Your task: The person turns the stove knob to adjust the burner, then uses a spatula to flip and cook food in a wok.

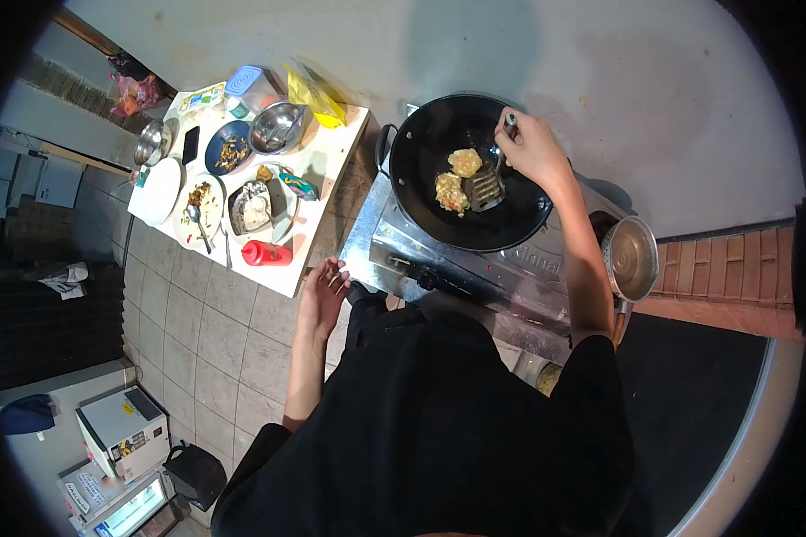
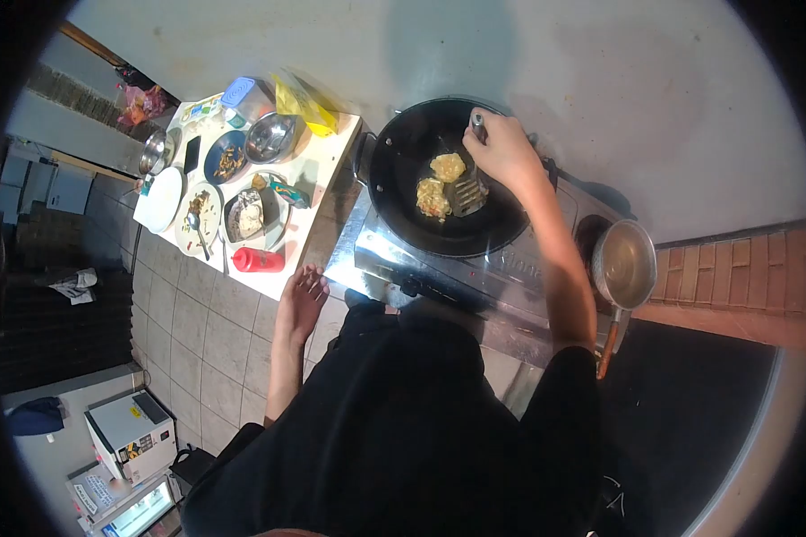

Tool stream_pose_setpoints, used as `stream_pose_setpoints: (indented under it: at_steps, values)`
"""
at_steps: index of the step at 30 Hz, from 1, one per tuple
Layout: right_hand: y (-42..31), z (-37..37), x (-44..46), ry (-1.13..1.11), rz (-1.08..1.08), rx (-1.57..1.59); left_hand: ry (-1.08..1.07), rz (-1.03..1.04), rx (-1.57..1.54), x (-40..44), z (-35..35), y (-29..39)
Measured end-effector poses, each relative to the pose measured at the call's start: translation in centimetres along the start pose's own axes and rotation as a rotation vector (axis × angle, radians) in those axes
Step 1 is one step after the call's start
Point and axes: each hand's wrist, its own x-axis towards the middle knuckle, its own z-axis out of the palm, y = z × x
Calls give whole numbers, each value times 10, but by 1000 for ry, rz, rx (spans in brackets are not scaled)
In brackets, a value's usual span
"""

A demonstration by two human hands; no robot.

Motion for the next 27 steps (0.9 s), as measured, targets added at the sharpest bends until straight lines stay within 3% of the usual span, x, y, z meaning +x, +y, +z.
stream_pose_setpoints:
  at_steps: [3,5,12,21,27]
  values:
    - [12,-1,-3,15,73,6,2,-1,-1,-1,2,1]
    - [16,-4,-11,74,195,257,0,-5,-3,-1,3,1]
    - [60,11,-33,262,187,438,-17,-14,7,-1,2,0]
    - [16,-8,-65,406,186,260,-27,-21,14,1,2,1]
    - [27,-22,-51,483,93,241,-31,-25,19,-1,8,0]
